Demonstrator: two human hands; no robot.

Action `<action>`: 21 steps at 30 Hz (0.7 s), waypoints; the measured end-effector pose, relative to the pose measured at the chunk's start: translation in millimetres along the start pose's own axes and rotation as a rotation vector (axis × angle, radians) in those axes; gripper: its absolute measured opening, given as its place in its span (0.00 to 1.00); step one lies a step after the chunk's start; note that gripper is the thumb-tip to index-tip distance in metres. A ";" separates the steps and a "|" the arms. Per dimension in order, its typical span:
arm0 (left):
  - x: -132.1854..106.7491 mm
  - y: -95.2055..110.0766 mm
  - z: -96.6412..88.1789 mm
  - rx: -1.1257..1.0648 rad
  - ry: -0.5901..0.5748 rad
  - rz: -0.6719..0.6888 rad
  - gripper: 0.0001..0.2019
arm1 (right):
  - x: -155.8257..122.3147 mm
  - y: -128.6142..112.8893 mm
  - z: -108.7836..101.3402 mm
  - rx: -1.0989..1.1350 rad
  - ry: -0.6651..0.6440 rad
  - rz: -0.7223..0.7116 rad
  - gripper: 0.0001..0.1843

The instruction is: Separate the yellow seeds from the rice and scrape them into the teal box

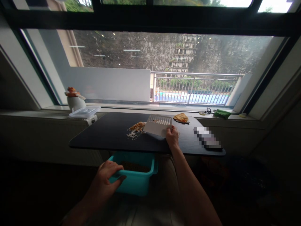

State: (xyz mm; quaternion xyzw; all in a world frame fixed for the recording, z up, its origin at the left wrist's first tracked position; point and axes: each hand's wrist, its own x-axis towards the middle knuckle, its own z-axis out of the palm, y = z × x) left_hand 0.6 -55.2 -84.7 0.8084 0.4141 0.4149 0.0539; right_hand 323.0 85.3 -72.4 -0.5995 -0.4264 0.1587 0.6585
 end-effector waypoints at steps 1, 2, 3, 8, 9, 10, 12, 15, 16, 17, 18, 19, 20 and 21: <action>0.1 0.2 0.3 0.000 0.000 0.000 0.04 | 0.7 0.2 0.5 -0.002 -0.009 0.006 0.20; 0.1 0.3 0.6 0.000 0.000 0.000 0.04 | 1.5 0.2 1.2 -0.004 -0.020 0.015 0.19; 0.0 0.4 0.8 -0.001 -0.001 0.000 0.04 | 2.2 0.1 2.2 -0.006 -0.034 0.027 0.17; -1.0 -1.0 1.3 -0.008 -0.005 -0.001 0.03 | 3.4 -3.7 8.0 -0.002 -0.132 0.091 0.20; -1.1 -1.5 1.3 -0.009 -0.004 -0.001 0.04 | 3.0 -4.8 8.6 0.002 -0.145 0.099 0.20; -1.2 -1.9 1.2 -0.010 -0.002 -0.002 0.04 | 2.5 -5.9 8.7 0.008 -0.154 0.103 0.19; -1.5 -2.4 0.9 -0.013 0.000 -0.003 0.05 | 1.4 -7.7 7.8 0.020 -0.162 0.104 0.16; -2.1 -2.4 0.2 -0.022 -0.003 -0.003 0.05 | -0.1 -9.1 4.5 0.035 -0.158 0.102 0.15; -2.2 -2.2 -0.1 -0.024 -0.004 -0.004 0.05 | -0.6 -9.1 3.2 0.037 -0.154 0.104 0.17; -2.3 -2.0 -0.4 -0.026 -0.006 -0.004 0.05 | -1.2 -8.8 1.9 0.038 -0.149 0.106 0.19; -2.3 -1.7 -0.7 -0.027 -0.006 -0.005 0.05 | -2.0 -8.4 0.7 0.039 -0.145 0.107 0.20; -2.2 -1.4 -1.0 -0.028 -0.006 -0.006 0.05 | -2.9 -7.7 -0.5 0.038 -0.141 0.107 0.21; -2.0 -1.1 -1.2 -0.029 -0.006 -0.007 0.05 | -3.9 -7.0 -1.6 0.037 -0.137 0.108 0.21; -1.8 -0.8 -1.5 -0.029 -0.006 -0.009 0.05 | -5.1 -6.1 -2.7 0.035 -0.131 0.108 0.21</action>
